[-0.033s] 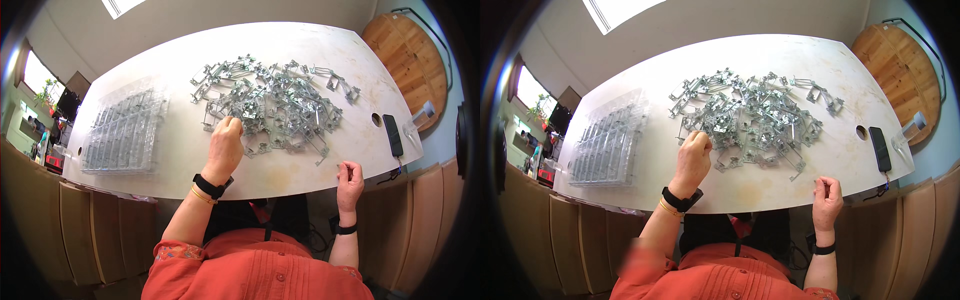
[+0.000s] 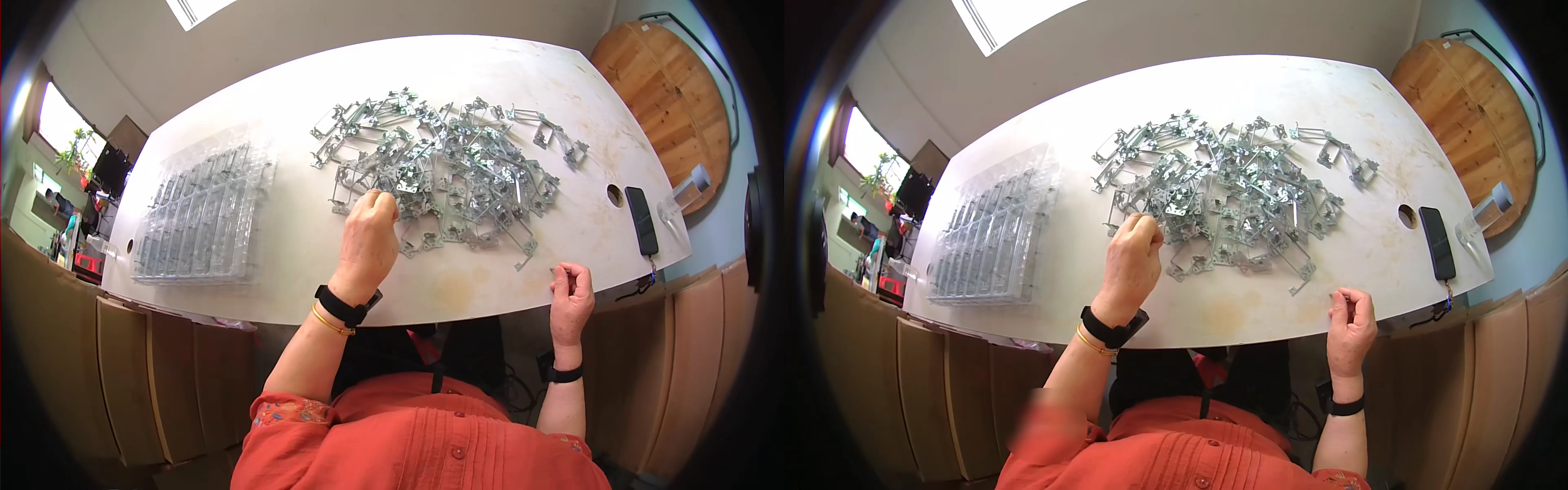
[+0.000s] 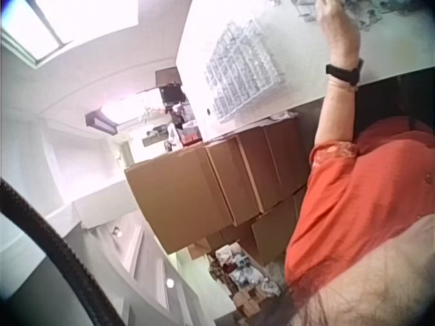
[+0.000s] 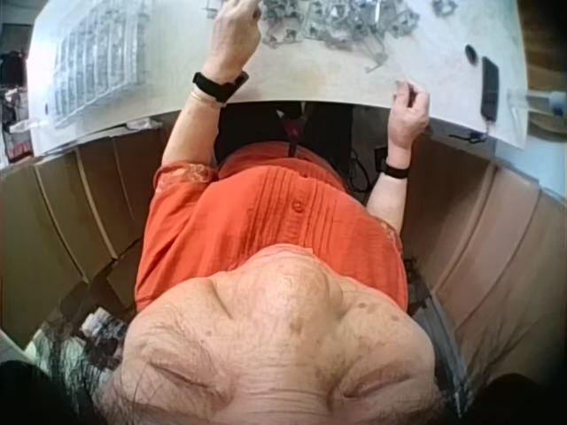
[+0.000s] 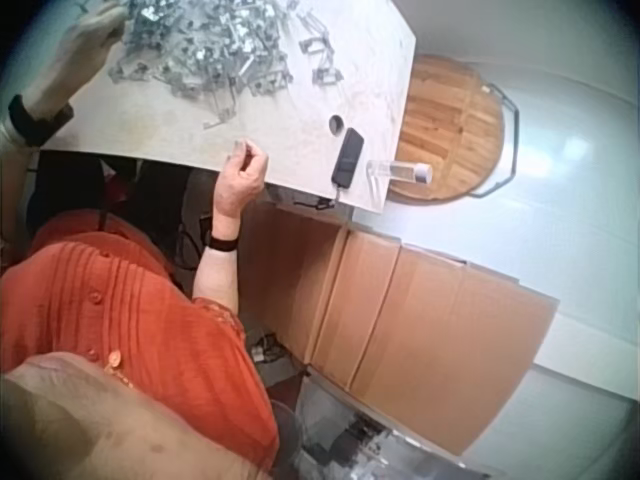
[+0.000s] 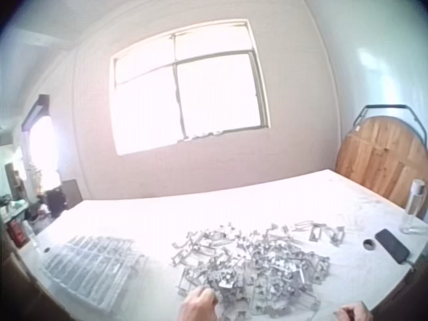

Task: The person assembles small metal hardware components by hand at a white table. They pick up a metal bracket and a thin metal pin, insert the pin through the bracket, and place the assembled unit into a clear plastic tray. This process is repeated multiple times throughout the clip.

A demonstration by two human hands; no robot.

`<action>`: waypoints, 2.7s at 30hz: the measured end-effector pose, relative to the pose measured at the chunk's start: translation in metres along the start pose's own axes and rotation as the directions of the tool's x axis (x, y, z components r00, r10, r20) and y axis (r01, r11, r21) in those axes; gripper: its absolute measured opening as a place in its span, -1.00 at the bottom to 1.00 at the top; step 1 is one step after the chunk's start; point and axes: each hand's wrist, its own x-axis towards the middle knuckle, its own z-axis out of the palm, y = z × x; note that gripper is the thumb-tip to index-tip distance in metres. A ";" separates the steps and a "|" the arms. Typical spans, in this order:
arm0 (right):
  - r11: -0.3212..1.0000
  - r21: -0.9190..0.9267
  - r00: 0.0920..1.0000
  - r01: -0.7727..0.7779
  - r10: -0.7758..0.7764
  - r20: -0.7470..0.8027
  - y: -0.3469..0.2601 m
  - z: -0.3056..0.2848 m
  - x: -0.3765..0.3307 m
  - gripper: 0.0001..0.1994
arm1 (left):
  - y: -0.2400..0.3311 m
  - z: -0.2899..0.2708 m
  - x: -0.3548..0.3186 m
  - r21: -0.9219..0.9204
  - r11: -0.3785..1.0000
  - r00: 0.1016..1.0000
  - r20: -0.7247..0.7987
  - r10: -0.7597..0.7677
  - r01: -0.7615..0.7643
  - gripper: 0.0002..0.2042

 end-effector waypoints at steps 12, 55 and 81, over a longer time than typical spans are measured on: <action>1.000 -0.008 1.000 -0.007 0.007 0.003 0.000 0.000 0.000 -0.89 | 0.012 -0.018 -0.018 -0.154 0.987 0.999 -0.005 0.048 -0.048 -0.85; 0.996 -0.037 0.997 -0.075 0.075 -0.013 0.007 0.000 0.007 -0.85 | 0.169 -0.153 -0.006 -0.896 0.335 0.835 0.410 0.368 0.292 -0.79; 0.987 0.102 0.993 -0.121 0.120 0.016 -0.002 -0.013 0.015 -0.86 | 0.019 -0.051 -0.109 -0.119 0.941 0.947 0.084 -0.309 0.317 -0.79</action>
